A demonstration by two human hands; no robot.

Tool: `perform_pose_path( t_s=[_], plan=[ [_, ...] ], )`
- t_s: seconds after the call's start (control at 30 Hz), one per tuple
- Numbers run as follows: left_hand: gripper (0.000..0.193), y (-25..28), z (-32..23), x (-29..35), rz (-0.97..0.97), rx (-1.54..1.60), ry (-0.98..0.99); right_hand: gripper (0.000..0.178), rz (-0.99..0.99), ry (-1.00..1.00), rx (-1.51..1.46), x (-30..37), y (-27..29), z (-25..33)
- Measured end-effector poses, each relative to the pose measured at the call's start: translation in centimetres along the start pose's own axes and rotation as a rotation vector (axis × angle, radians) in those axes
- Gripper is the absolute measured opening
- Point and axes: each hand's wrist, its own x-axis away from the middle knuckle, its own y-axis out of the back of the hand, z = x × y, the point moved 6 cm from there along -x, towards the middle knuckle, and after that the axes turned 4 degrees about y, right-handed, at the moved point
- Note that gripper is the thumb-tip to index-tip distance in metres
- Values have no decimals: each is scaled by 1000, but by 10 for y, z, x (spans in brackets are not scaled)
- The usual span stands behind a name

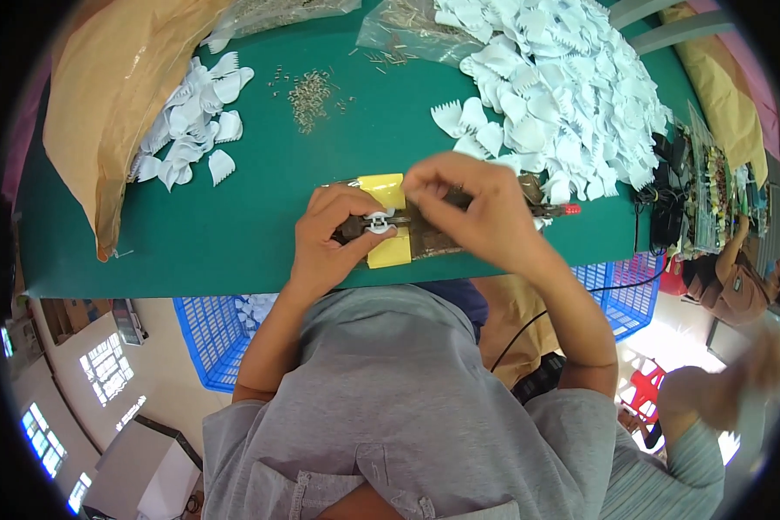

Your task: The person assembles white petal-like components with metal pins using a manual assembly jig.

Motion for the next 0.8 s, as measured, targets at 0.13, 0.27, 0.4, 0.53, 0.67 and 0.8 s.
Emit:
perform_pose_path(
  t_s=[0.13, 0.27, 0.4, 0.53, 0.67, 0.8],
  plan=[
    [24, -2, 1, 0, -16, 10, 21, 15, -105, 262, 228, 18, -16, 10],
    [23, -4, 2, -1, -17, 29, -6, 13, -187, 292, 332, 25, -23, 11],
    [23, -3, 1, 0, -32, 17, -30, 12, -186, 299, 368, 24, -30, 8],
    [23, -2, 1, 0, -37, 24, -36, 11, -231, 311, 316, 26, -26, 12],
    [26, -2, 4, 2, -10, 1, 17, 13, -230, 303, 321, 27, -28, 12],
    [25, -4, 1, 0, -32, 29, -4, 18, -237, 320, 339, 30, -32, 10]
  ],
)
